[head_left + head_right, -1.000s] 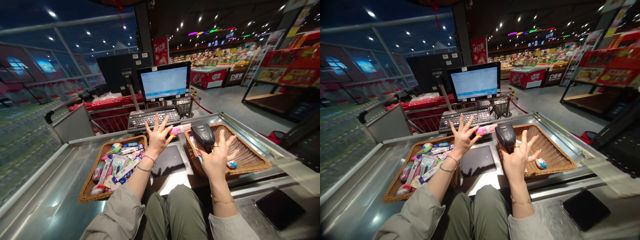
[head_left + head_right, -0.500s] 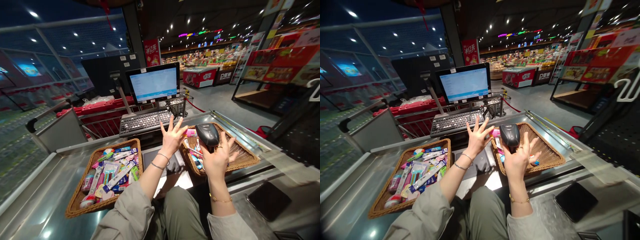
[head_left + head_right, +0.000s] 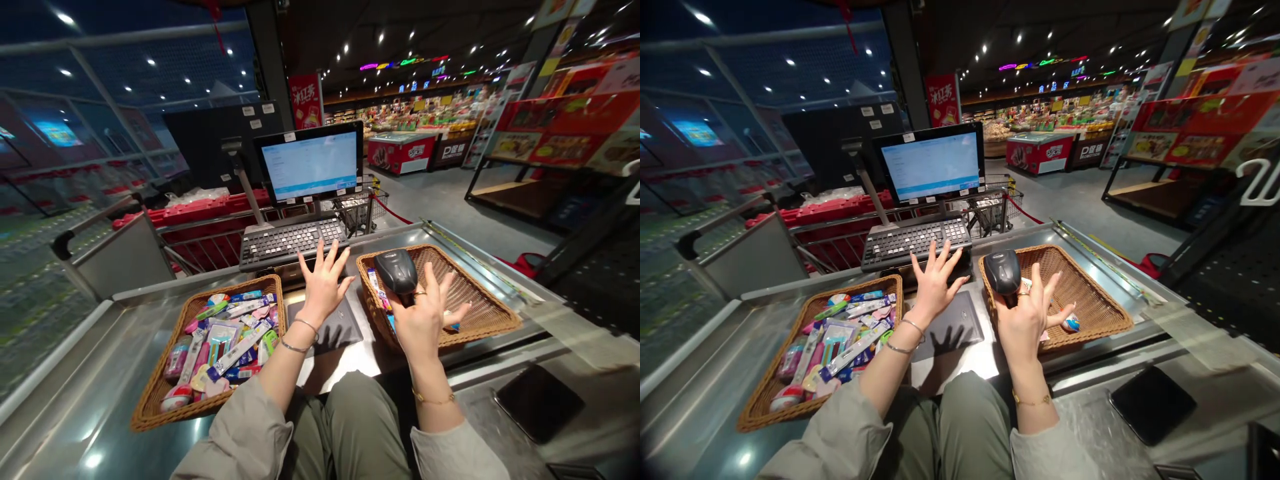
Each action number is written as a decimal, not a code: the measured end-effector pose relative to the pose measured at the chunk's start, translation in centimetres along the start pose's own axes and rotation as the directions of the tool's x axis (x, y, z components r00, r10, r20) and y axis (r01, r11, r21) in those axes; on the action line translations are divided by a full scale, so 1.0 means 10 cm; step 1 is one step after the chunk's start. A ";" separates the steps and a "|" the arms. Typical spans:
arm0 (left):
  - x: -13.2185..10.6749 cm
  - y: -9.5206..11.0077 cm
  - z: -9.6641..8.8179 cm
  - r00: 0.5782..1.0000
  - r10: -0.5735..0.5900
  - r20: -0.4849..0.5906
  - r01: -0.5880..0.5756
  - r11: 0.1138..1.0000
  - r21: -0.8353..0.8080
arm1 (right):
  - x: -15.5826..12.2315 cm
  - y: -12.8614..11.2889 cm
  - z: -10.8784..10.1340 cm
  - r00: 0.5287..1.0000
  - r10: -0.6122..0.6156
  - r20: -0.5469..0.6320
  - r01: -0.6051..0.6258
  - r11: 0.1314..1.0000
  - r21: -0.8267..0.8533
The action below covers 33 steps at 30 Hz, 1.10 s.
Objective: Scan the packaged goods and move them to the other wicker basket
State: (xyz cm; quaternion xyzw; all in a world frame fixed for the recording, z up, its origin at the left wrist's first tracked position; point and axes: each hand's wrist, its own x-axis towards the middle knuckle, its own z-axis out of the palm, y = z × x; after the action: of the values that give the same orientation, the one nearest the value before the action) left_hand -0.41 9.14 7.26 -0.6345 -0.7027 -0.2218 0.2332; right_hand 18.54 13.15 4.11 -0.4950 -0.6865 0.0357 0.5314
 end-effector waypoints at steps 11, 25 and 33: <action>-0.74 -0.60 -0.40 0.975 -0.213 -0.060 0.217 0.974 0.067 | -0.32 -0.36 0.20 0.968 -0.225 0.110 0.222 0.974 0.034; -1.64 -1.34 -0.77 0.900 -0.434 -0.028 0.427 0.871 0.244 | -0.67 -0.71 0.36 0.917 -0.354 0.185 0.341 0.935 0.098; -1.78 -1.57 -0.80 0.870 -0.489 0.054 0.457 0.843 0.284 | -0.74 -0.73 0.44 0.906 -0.391 0.164 0.379 0.920 0.103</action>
State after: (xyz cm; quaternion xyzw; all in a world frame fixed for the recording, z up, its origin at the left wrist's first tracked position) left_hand -14.17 -11.26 2.49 -0.4173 -0.8737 -0.1375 0.2088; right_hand 10.08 6.23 1.34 -0.3259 -0.8145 -0.0014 0.4800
